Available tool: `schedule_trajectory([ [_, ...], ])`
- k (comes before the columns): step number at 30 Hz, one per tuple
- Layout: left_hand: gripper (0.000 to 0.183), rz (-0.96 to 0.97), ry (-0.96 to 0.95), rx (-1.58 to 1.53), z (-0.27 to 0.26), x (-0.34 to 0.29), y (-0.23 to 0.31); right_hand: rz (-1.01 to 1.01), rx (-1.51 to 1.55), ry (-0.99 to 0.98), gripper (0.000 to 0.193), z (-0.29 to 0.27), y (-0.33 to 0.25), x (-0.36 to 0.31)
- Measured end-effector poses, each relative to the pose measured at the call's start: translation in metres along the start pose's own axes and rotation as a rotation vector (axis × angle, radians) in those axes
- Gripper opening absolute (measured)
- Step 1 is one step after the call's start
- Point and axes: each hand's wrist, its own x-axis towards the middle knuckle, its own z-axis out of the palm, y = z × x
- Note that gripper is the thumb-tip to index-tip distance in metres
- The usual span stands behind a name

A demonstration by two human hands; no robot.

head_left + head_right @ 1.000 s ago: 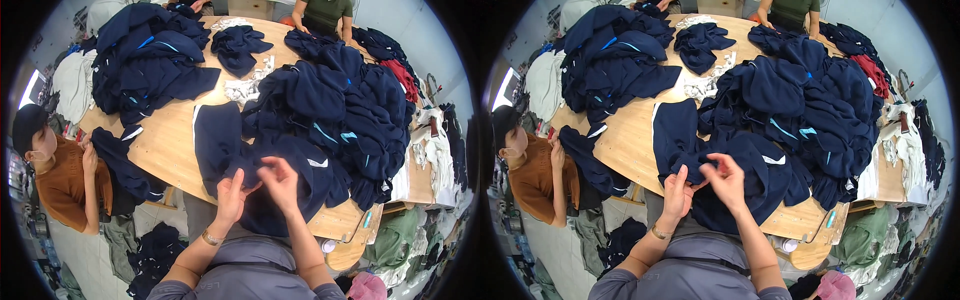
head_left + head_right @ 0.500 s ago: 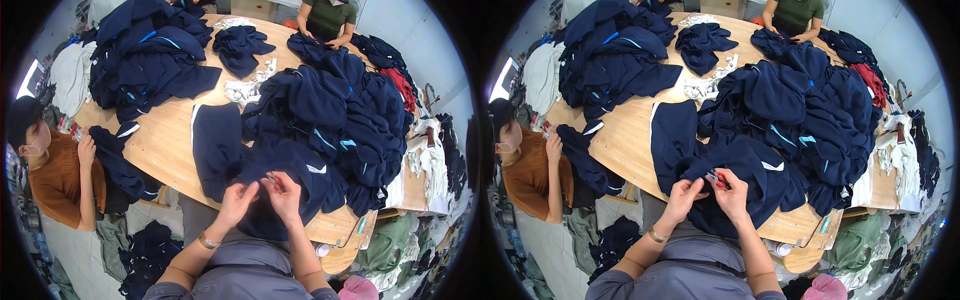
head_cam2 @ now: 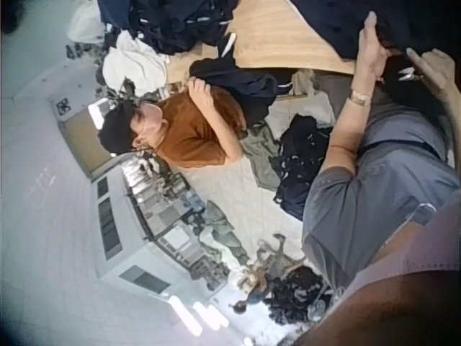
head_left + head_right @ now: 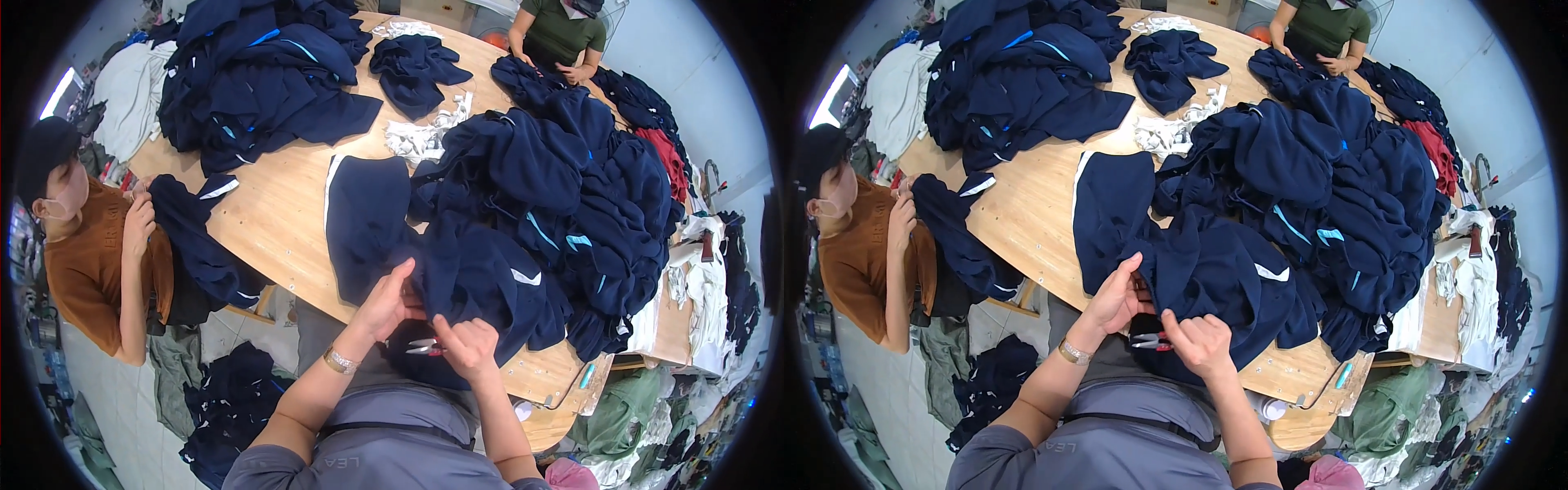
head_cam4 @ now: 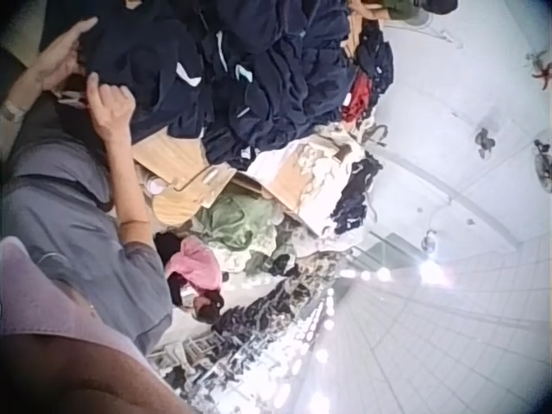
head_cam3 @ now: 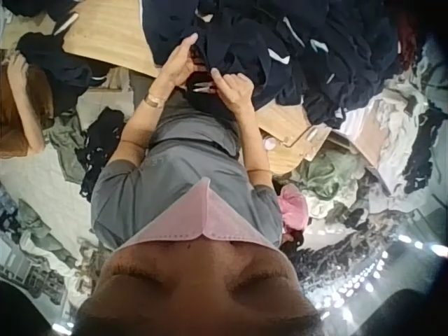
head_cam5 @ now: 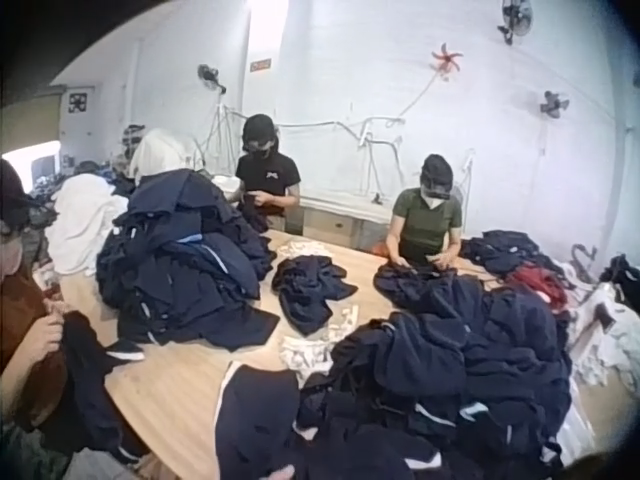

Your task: Trimming loose threads and inspecting dark blue garments at a production table.

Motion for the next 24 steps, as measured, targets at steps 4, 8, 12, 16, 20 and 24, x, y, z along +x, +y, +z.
schedule_trajectory([
  [4, 0.030, 0.106, -0.008, -0.173, -0.001, 0.005, -0.005, 0.297, 0.131, 0.043, 0.034, 0.001, 0.010, -0.001],
  [8, 0.029, 0.160, -0.027, -0.200, -0.004, 0.005, -0.006, 0.408, 0.201, 0.151, 0.045, -0.003, 0.000, 0.024],
  [12, 0.040, 0.262, 0.308, 0.151, 0.001, -0.010, -0.008, 0.290, 0.202, 0.046, 0.047, 0.018, -0.007, 0.048],
  [16, 0.045, 0.608, 0.025, 0.737, -0.003, 0.010, -0.028, 0.473, 0.296, 0.195, 0.028, 0.020, -0.002, 0.023],
  [20, 0.033, 0.270, -0.177, -0.052, 0.013, 0.004, -0.024, 0.587, 0.566, 0.280, 0.016, 0.030, 0.018, 0.004],
  [24, 0.037, 0.406, 0.058, 0.138, 0.007, -0.003, -0.025, 0.324, 0.372, 0.108, 0.011, 0.026, 0.022, 0.017],
])
